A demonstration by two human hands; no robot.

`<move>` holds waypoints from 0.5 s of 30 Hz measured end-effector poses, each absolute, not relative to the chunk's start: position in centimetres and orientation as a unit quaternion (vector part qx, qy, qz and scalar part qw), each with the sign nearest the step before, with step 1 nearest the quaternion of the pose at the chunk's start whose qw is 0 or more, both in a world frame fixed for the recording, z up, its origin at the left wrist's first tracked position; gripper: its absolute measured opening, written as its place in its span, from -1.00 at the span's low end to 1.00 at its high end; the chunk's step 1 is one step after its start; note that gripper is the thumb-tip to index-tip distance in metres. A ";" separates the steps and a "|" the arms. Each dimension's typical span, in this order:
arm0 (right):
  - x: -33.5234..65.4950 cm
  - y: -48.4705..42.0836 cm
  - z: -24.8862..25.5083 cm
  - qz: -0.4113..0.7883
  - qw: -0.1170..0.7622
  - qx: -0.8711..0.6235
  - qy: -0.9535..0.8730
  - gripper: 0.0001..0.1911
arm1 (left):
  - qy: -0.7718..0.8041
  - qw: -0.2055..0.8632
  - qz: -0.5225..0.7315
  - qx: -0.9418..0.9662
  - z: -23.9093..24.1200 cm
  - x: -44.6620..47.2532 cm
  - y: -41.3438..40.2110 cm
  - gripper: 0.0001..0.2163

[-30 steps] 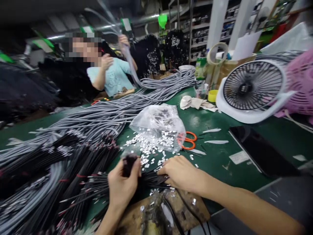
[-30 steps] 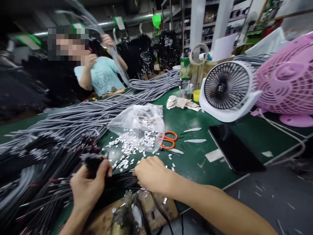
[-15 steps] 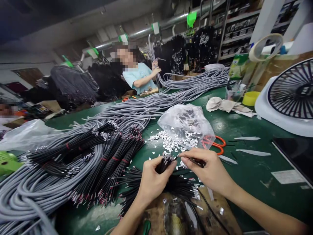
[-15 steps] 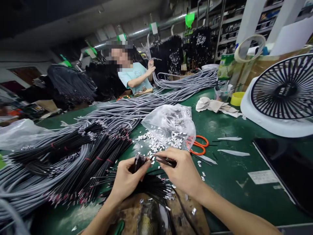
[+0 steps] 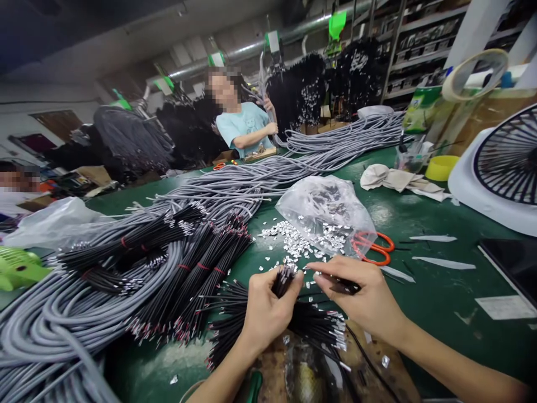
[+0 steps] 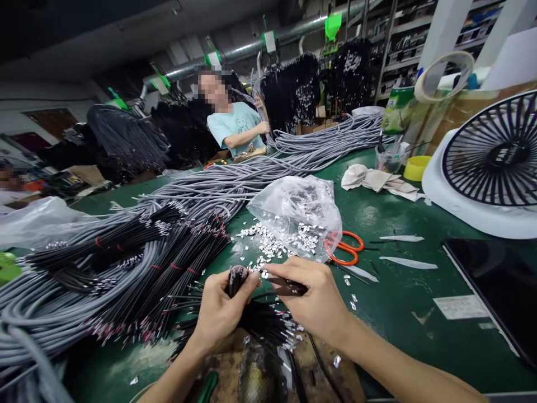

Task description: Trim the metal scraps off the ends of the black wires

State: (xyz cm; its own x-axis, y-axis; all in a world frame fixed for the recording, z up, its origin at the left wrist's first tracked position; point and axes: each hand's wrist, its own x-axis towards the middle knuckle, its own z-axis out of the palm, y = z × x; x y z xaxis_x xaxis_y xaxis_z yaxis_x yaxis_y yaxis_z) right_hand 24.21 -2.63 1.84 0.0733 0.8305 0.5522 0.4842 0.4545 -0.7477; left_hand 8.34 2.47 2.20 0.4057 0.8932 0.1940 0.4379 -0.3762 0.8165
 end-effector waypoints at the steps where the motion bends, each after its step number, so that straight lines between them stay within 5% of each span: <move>1: 24.1 -2.6 1.9 0.150 0.529 -0.513 -0.659 -0.77 | 0.438 0.348 0.330 0.760 2.2 8.4 2.5 -0.64; 10: 24.6 -3.0 1.1 -0.136 0.452 -0.552 -0.687 -0.72 | 0.446 0.316 0.355 0.758 2.6 8.3 2.4 -0.66; 15: 24.7 -3.0 1.1 -0.197 0.411 -0.543 -0.706 -0.70 | 0.434 0.314 0.355 0.766 2.7 8.4 2.3 -0.65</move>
